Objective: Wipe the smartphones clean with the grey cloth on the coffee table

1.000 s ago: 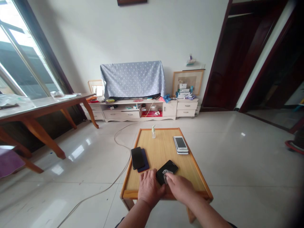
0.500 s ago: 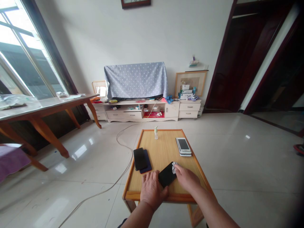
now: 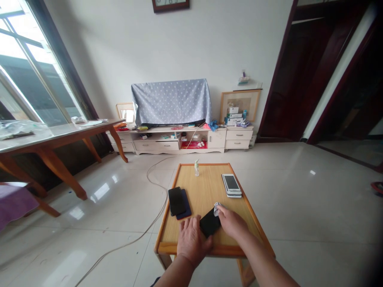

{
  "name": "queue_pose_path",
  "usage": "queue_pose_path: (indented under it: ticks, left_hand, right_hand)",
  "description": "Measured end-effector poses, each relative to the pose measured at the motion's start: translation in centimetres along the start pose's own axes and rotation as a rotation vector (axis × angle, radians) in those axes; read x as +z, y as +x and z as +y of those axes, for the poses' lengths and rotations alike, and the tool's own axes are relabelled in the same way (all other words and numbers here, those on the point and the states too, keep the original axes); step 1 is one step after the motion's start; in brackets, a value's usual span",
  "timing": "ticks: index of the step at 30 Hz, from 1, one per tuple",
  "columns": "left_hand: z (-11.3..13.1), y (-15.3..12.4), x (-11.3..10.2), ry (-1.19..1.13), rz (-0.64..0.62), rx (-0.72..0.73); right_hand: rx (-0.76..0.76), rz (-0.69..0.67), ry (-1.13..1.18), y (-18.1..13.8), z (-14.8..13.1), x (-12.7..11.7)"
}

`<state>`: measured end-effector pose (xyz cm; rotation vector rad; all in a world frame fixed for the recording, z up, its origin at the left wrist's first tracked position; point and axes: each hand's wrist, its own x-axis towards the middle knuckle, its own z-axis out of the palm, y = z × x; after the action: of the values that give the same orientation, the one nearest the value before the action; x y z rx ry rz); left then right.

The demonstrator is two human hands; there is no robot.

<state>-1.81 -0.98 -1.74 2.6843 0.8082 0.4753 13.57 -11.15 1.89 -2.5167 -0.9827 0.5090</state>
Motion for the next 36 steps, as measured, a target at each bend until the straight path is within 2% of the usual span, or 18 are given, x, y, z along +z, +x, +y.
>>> queue_pose_path:
  ticks: [7,13,16,20,26,29,33,36]
  left_hand:
    - [-0.2,0.2,0.3,-0.005,0.004,0.022]
    - [-0.2,0.0,0.3,-0.002,0.037,0.009]
    - [0.3,0.1,0.0,0.000,0.033,-0.004]
    - [0.7,0.1,-0.5,0.017,0.016,-0.015]
    - [0.5,0.2,-0.1,0.016,-0.009,-0.015]
    - [0.5,0.2,-0.1,0.022,0.011,-0.019]
    - [0.6,0.2,-0.4,0.011,-0.014,0.002]
    - [0.9,0.2,-0.6,0.016,-0.003,-0.005]
  right_hand:
    - [-0.163,-0.050,-0.012,-2.2,-2.5,2.9]
    - [0.003,0.020,-0.013,0.7,0.2,0.4]
    - [-0.004,0.020,-0.018,-0.1,0.4,0.8]
    - [-0.113,0.007,-0.017,-2.2,0.1,2.0]
    - [0.016,0.059,0.003,-1.7,2.2,-0.4]
    - [-0.032,0.030,-0.003,-3.0,1.1,0.4]
    - [-0.207,-0.025,-0.011,-5.3,-1.0,2.4]
    - [-0.172,0.004,0.012,-4.7,0.0,1.5]
